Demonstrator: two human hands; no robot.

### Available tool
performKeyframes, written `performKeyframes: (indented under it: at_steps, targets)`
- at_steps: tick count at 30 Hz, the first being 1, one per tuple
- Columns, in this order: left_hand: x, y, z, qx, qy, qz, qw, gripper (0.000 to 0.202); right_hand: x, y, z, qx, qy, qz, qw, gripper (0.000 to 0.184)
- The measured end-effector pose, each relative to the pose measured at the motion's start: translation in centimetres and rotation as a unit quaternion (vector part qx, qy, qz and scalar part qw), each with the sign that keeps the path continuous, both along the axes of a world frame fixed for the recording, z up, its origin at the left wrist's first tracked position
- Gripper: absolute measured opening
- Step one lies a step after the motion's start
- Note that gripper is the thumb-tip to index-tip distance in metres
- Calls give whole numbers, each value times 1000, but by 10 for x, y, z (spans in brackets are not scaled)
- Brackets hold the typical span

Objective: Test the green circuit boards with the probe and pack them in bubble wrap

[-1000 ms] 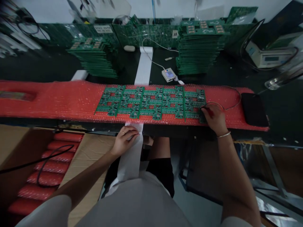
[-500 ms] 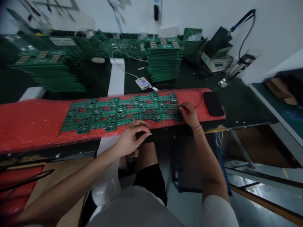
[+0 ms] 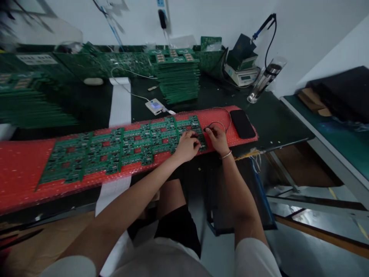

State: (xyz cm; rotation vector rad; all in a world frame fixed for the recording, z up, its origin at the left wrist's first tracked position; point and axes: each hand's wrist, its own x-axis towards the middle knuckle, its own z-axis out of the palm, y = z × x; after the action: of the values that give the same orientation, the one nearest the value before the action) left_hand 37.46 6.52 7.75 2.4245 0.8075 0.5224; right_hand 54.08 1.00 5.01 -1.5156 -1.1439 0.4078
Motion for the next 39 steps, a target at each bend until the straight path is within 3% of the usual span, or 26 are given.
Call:
performKeyframes:
  at_steps: [5,7,11,15,19,21,24,26,29,34,39]
  targets:
    - [0,-3,0,41,22,0,999,4,0,0,-2,1,4,6,1000,38]
    - [-5,-6,-1,70,23,-8,997,11,0,0,-3,6,7,9,1000,36]
    - [-22,-13,-5,172,36,-85,981,21,0,1,-1,3,16,2,1000,34]
    - [-25,-18,-8,225,100,-117,962,26,-3,6,11,6,9,-10,1000,35]
    - [-21,-24,-2,221,135,-109,960,30,-12,14,28,14,-35,45,998,33]
    - [-31,-30,6,210,133,-109,962,38,-20,17,32,4,-59,81,995,31]
    - [-69,-38,23,201,104,-133,965,57,-30,19,32,-21,-90,128,988,31]
    - [-107,-38,33,179,75,-132,972,52,-35,20,30,-26,-108,148,983,31]
    - [-169,-32,40,132,34,-66,988,40,-40,22,26,-28,-120,160,979,28]
    - [-250,-27,27,102,5,52,993,29,-41,24,23,-33,-135,156,978,25]
    - [-294,-40,7,115,-7,114,987,22,-42,24,24,-44,-152,160,974,24]
